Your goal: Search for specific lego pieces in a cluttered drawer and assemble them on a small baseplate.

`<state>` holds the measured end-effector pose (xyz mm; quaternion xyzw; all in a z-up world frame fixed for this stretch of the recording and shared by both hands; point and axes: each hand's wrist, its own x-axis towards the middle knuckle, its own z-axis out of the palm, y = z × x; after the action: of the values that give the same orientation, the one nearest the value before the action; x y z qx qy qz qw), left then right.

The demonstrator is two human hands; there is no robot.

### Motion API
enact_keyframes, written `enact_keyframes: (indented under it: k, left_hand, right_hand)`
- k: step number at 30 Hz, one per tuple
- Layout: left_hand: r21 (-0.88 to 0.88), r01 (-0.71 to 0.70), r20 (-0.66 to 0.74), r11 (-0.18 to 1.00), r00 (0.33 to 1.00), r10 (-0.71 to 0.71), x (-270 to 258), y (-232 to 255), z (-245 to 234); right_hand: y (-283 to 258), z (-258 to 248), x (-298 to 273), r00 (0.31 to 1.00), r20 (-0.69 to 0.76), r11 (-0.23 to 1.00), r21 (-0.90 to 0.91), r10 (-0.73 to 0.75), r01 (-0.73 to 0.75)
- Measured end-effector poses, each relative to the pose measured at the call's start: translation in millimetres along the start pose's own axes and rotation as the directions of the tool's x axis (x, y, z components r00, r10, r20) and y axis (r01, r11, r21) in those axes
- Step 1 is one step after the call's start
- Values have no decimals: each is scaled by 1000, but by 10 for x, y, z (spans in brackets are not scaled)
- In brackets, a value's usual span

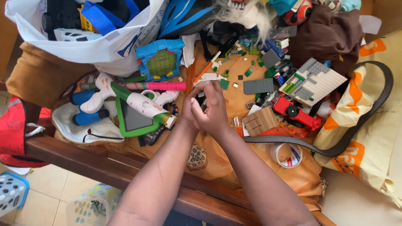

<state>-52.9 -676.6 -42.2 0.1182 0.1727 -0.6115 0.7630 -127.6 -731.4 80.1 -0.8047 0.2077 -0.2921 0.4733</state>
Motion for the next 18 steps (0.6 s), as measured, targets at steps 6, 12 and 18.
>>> enact_keyframes:
  k: [6,12,18]
  left_hand:
    - [222,27,185,975,980,-69,66,-60,-106]
    - [82,-52,0,995,999,53,7,87,-17]
    - [-38,-47,54,998,997,49,69,143,-171]
  right_hand:
    - [-40,90,15,964,81,930,-254,-254,266]
    - [157,-50,84,973,-136,982,-65,-187,180]
    - [1751,-307,393,947,-282,896,-366,151,-252]
